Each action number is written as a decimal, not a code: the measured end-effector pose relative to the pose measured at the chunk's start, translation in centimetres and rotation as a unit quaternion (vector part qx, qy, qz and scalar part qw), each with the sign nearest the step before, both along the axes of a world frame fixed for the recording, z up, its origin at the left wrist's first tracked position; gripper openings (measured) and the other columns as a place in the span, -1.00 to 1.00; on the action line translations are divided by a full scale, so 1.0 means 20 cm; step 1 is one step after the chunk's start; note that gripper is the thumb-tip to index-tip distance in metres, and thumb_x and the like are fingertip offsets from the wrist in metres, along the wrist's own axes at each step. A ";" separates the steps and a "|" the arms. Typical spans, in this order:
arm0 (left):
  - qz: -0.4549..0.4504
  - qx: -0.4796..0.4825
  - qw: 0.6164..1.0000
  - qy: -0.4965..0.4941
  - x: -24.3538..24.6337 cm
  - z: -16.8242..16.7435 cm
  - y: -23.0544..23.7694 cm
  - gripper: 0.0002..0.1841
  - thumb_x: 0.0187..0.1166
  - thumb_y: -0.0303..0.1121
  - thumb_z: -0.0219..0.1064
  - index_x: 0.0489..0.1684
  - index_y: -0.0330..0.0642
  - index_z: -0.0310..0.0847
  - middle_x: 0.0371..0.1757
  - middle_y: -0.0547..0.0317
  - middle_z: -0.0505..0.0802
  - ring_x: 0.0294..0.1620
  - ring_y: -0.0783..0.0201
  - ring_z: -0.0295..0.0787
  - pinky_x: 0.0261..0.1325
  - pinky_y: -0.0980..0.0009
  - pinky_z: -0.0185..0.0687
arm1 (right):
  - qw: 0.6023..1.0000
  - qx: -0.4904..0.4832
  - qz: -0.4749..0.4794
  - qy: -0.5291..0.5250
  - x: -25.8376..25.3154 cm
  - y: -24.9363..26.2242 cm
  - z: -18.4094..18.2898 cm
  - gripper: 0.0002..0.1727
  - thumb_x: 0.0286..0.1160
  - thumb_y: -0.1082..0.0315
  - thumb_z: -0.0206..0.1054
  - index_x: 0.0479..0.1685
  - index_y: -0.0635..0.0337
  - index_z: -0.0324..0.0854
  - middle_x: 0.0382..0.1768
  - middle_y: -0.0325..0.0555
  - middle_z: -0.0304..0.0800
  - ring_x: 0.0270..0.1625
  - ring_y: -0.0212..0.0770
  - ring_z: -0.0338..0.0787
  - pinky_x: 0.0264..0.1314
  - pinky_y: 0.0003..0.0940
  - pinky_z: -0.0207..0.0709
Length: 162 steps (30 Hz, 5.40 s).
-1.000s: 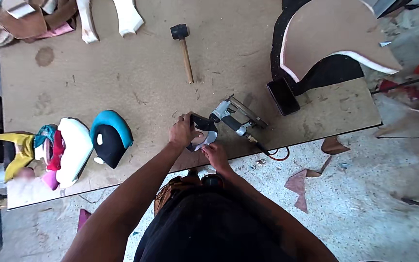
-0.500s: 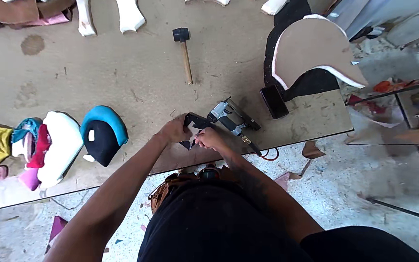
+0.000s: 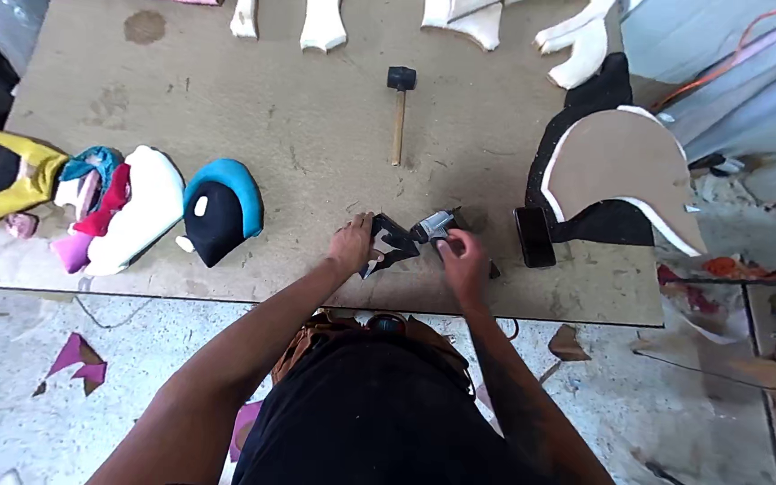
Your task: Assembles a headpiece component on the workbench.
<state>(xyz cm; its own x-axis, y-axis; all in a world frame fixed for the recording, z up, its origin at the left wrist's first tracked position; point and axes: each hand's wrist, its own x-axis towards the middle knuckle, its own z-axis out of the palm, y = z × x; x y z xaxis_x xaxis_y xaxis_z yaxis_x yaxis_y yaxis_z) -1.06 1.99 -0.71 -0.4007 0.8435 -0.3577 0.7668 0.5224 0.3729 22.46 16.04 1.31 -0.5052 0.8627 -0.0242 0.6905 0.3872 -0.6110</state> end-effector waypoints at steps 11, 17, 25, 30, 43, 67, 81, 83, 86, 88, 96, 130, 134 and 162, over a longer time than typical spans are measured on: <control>-0.002 -0.001 1.000 0.000 0.00 0.02 0.00 0.17 0.10 0.25 0.68 0.83 -0.03 0.20 0.60 -0.11 0.59 0.43 -0.18 0.67 0.41 -0.26 0.60 | 0.984 -0.037 0.044 -0.166 -0.02 0.15 -0.09 0.02 0.10 0.18 0.65 0.75 0.12 0.28 0.58 0.22 0.45 0.44 0.21 0.66 0.36 0.26 0.65; -0.033 0.070 0.993 0.086 -0.03 -0.02 -0.04 0.16 -0.06 0.42 0.63 0.71 0.01 0.41 0.58 -0.05 0.56 0.54 -0.17 0.49 0.47 -0.33 0.39 | 0.969 -0.211 0.011 -0.127 0.06 -0.04 0.28 -0.44 0.36 -0.08 0.46 0.20 0.14 0.67 -0.19 0.07 0.82 -0.19 0.05 0.84 -0.12 0.24 0.72; -0.061 0.046 0.993 0.092 -0.06 -0.05 -0.04 0.25 0.09 0.61 0.38 0.89 0.09 0.12 0.99 0.09 -0.25 0.95 -0.31 -0.56 0.75 -0.60 -0.58 | 0.956 -0.156 0.156 -0.193 0.01 -0.49 0.29 -0.79 0.54 0.11 0.34 -0.05 -0.04 0.74 -0.45 -0.12 0.76 -0.42 -0.09 0.78 -0.38 0.12 0.68; -0.055 0.037 0.995 0.080 -0.06 -0.05 -0.05 0.23 0.13 0.56 0.42 0.90 0.11 0.09 0.99 0.11 -0.22 0.95 -0.30 -0.53 0.75 -0.60 -0.52 | 0.951 -0.144 0.165 -0.218 -0.05 -0.49 0.23 -0.68 0.66 0.01 0.27 0.03 0.03 0.71 -0.27 -0.07 0.80 -0.18 -0.05 0.83 -0.09 0.13 0.73; 0.146 0.146 0.966 -0.156 -0.41 0.00 -0.22 -0.42 0.64 0.03 0.37 0.61 0.03 0.51 0.40 -0.02 0.77 0.39 -0.03 0.75 0.45 -0.22 0.63 | 0.974 -0.099 0.020 -0.202 0.21 -0.23 0.34 -0.67 0.57 0.17 0.35 -0.13 0.35 0.69 -0.28 0.24 0.75 -0.20 0.22 0.80 -0.13 0.33 0.66; 0.035 0.335 0.930 -0.148 0.12 0.77 -0.22 -0.66 0.68 -0.04 0.36 0.09 -0.12 0.72 0.21 0.17 0.84 0.26 0.19 0.78 0.36 0.05 0.74 | 0.905 -0.255 0.238 0.244 -0.06 -0.18 0.27 -0.37 0.28 0.15 0.70 0.42 -0.01 0.68 0.18 -0.27 0.86 0.23 -0.42 0.81 0.40 -0.25 0.74; 0.200 0.217 0.889 -0.350 0.34 0.77 -0.61 -0.53 0.77 0.07 0.20 -0.45 -0.05 0.75 -0.54 0.14 0.77 -0.56 0.20 0.68 -0.50 0.24 0.65 | 0.860 -0.391 0.084 0.316 0.02 -0.57 0.47 -0.58 0.54 -0.04 0.47 0.19 0.03 0.78 -0.01 -0.19 0.92 0.03 -0.24 0.89 0.14 -0.13 0.83; 0.220 0.252 0.882 -0.334 0.34 0.75 -0.62 -0.56 0.81 -0.02 0.17 -0.50 -0.05 0.65 -0.55 0.17 0.69 -0.58 0.23 0.58 -0.53 0.29 0.55 | 0.861 -0.391 0.112 0.304 0.04 -0.59 0.46 -0.52 0.53 -0.07 0.48 0.26 0.02 0.74 0.02 -0.21 0.92 0.06 -0.26 0.90 0.18 -0.15 0.84; 0.240 0.286 0.861 -0.344 0.35 0.74 -0.59 -0.62 0.87 -0.06 0.08 -0.29 -0.04 0.68 -0.43 0.18 0.73 -0.48 0.24 0.66 -0.43 0.30 0.66 | 0.872 -0.364 0.105 0.310 0.03 -0.64 0.45 -0.50 0.50 -0.05 0.52 0.33 -0.03 0.71 0.05 -0.23 0.91 0.06 -0.26 0.90 0.15 -0.16 0.85; 0.260 0.314 0.842 -0.352 0.36 0.70 -0.56 -0.57 0.82 0.04 0.13 -0.36 -0.05 0.65 -0.50 0.16 0.70 -0.54 0.23 0.61 -0.49 0.30 0.59 | 0.878 -0.347 0.080 0.320 0.00 -0.67 0.48 -0.55 0.51 -0.03 0.51 0.29 -0.04 0.74 0.02 -0.23 0.92 0.03 -0.25 0.91 0.12 -0.16 0.86; 0.227 0.429 0.804 -0.342 0.33 0.58 -0.57 -0.49 0.75 -0.27 0.20 -0.84 -0.09 0.40 -0.75 0.20 0.51 -0.75 0.30 0.33 -0.66 0.37 0.23 | 0.879 -0.295 0.069 0.368 0.00 -0.75 0.47 -0.67 0.55 0.02 0.49 -0.01 0.08 0.82 -0.24 -0.14 0.92 -0.25 -0.22 0.89 -0.18 -0.21 0.85; -0.027 0.244 0.969 -0.031 0.37 -0.21 -0.04 -0.42 0.77 -0.02 0.06 -0.82 -0.05 0.41 -0.64 0.20 0.68 -0.46 0.16 0.75 -0.32 -0.01 0.65 | 0.933 -0.252 -0.066 0.250 -0.09 -0.27 -0.03 -0.41 0.90 -0.07 -0.11 0.39 0.13 0.68 0.33 -0.15 0.80 0.43 -0.21 0.74 0.47 -0.05 0.67; -0.054 0.249 0.967 -0.003 0.37 -0.22 -0.04 -0.43 0.76 -0.02 0.06 -0.83 -0.04 0.39 -0.64 0.20 0.69 -0.46 0.16 0.76 -0.35 0.00 0.63 | 0.998 0.051 -0.043 -0.019 0.25 -0.02 -0.05 -0.39 0.36 -0.21 0.51 0.28 -0.02 0.72 0.30 -0.04 0.70 0.42 -0.02 0.64 0.41 0.07 0.59; -0.130 0.289 0.946 -0.068 0.30 -0.27 -0.09 -0.48 0.70 -0.10 0.14 -0.83 -0.07 0.37 -0.64 0.19 0.66 -0.44 0.17 0.72 -0.22 0.03 0.64 | 0.895 -0.115 0.377 -0.209 -0.01 0.10 0.34 -0.81 0.48 0.09 0.41 -0.22 -0.01 0.70 -0.50 -0.25 0.70 -0.41 -0.25 0.73 -0.34 -0.11 0.63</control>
